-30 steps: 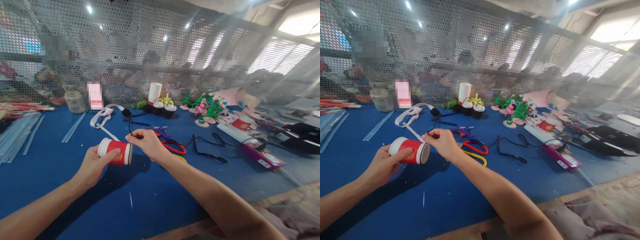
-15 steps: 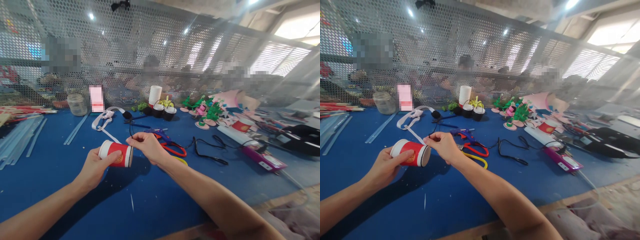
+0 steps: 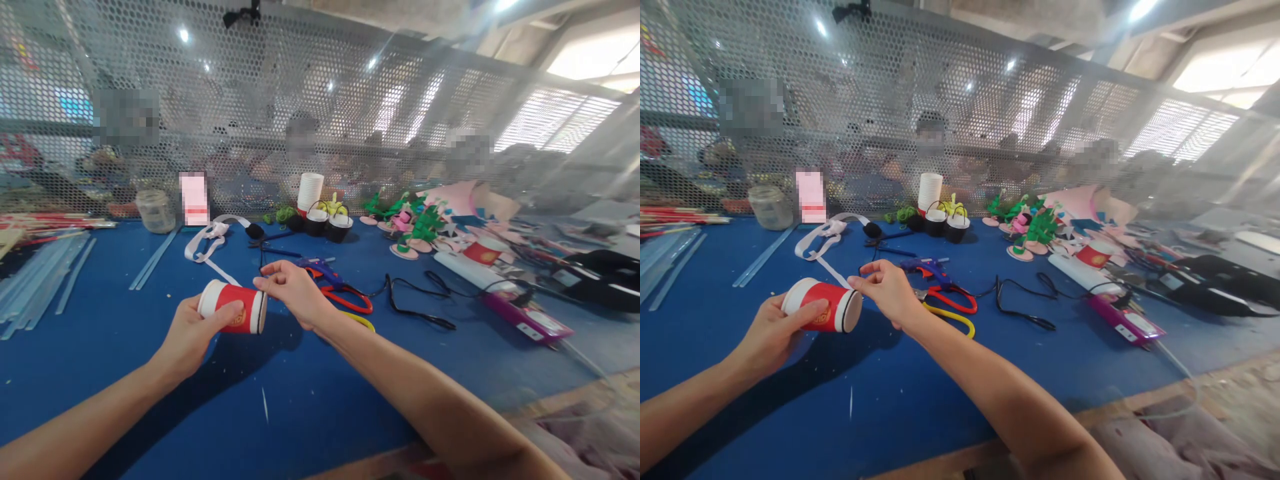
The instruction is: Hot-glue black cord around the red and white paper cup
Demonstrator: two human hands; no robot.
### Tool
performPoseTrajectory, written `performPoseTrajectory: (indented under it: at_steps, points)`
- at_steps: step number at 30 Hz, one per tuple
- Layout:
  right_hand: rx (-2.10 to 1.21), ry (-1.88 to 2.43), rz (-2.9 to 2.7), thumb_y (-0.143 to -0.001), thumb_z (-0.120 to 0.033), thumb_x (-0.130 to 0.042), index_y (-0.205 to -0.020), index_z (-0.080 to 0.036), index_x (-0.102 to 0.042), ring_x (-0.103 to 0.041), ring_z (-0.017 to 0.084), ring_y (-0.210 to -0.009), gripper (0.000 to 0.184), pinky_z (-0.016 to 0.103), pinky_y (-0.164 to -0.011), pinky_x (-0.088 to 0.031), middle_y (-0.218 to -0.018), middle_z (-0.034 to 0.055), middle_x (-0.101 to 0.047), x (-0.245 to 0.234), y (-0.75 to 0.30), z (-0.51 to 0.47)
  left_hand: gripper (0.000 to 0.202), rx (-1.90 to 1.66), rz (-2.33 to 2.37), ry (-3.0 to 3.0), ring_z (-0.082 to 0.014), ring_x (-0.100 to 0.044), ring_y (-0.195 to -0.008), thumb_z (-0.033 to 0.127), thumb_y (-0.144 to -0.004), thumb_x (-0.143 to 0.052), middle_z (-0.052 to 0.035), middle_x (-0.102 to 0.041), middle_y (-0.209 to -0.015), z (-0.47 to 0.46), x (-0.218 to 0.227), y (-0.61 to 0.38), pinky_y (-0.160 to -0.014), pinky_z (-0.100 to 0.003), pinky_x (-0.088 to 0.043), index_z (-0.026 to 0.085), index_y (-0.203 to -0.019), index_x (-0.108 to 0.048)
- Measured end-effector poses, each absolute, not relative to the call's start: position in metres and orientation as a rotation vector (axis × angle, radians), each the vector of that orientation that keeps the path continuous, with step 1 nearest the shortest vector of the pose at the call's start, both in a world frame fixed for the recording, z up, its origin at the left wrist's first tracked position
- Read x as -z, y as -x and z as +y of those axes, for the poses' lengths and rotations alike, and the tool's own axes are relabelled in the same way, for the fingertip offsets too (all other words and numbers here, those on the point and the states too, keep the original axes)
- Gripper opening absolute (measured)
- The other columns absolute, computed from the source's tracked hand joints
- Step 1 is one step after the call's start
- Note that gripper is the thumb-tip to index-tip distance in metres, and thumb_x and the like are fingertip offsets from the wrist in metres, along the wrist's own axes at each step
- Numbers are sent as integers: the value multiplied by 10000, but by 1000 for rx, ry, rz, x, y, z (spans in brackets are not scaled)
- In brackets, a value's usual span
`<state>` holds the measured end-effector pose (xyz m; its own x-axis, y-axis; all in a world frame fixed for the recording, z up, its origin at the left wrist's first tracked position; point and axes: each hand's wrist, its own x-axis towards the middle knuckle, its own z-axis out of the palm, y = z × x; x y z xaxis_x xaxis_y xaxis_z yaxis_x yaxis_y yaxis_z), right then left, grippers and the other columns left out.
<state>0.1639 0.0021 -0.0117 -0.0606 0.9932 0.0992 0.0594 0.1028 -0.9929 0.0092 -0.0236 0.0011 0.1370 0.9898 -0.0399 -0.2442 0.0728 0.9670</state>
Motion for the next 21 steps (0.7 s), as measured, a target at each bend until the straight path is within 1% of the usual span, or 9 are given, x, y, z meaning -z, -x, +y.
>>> performPoseTrajectory:
  at_steps: [3, 5, 8, 11, 13, 15, 17, 21]
  points:
    - [-1135, 1250, -1394, -687, -331, -569, -790, -163, -486, -431, 69, -446, 214, 207, -447, -321, -546, -48, -519, 15, -166, 6, 148, -1221, 926, -935, -93, -564, -481, 192, -506, -737, 3, -652, -545, -21, -8, -10, -469, -155, -451, 135, -613, -652]
    - [-1075, 1294, -1427, -714, -326, -536, -734, -158, -489, -443, 76, -464, 175, 207, -447, -325, -554, -32, -524, 14, -169, 9, 150, -1248, 926, -866, -97, -572, -505, 215, -554, -711, -13, -666, -593, -17, -11, -10, -483, -158, -459, 128, -662, -657]
    - [-894, 1253, -1471, -743, -336, -495, -655, -156, -496, -473, 91, -526, 200, 222, -502, -366, -589, -6, -538, 11, -172, 9, 126, -1235, 976, -773, -108, -572, -504, 213, -640, -643, -33, -661, -616, -9, -12, -7, -469, -181, -461, 104, -702, -647]
    - [-794, 1132, -1586, -777, -306, -449, -673, -154, -526, -496, 103, -582, 200, 236, -565, -391, -631, 6, -553, 7, -171, 4, 135, -1188, 1014, -700, -115, -574, -486, 195, -706, -571, -40, -655, -623, -5, -11, -6, -436, -189, -453, 91, -757, -641]
    - [-739, 1080, -1712, -771, -290, -471, -718, -156, -550, -494, 106, -604, 164, 235, -573, -387, -667, 11, -562, 6, -168, -2, 147, -1166, 1018, -673, -114, -575, -479, 182, -740, -526, -42, -651, -618, -5, -11, -6, -438, -191, -459, 91, -764, -639]
    - [-645, 1047, -1827, -726, -292, -551, -743, -164, -559, -485, 109, -628, 129, 231, -577, -379, -702, 10, -560, 4, -165, -7, 169, -1160, 1015, -646, -108, -571, -470, 170, -765, -487, -41, -646, -603, -7, -13, -7, -448, -191, -467, 94, -736, -634]
    - [-553, 1034, -1903, -679, -291, -615, -734, -170, -552, -476, 113, -646, 147, 231, -586, -374, -713, 8, -549, 3, -163, -11, 186, -1149, 1013, -627, -102, -563, -453, 162, -776, -471, -38, -640, -578, -8, -14, -9, -440, -187, -463, 95, -699, -627]
    - [-487, 1057, -1954, -694, -240, -611, -669, -179, -514, -470, 116, -650, 118, 234, -593, -368, -684, -1, -522, 3, -162, -12, 185, -1104, 1011, -622, -96, -548, -425, 156, -775, -476, -32, -631, -546, -10, -15, -9, -401, -174, -434, 96, -681, -625]
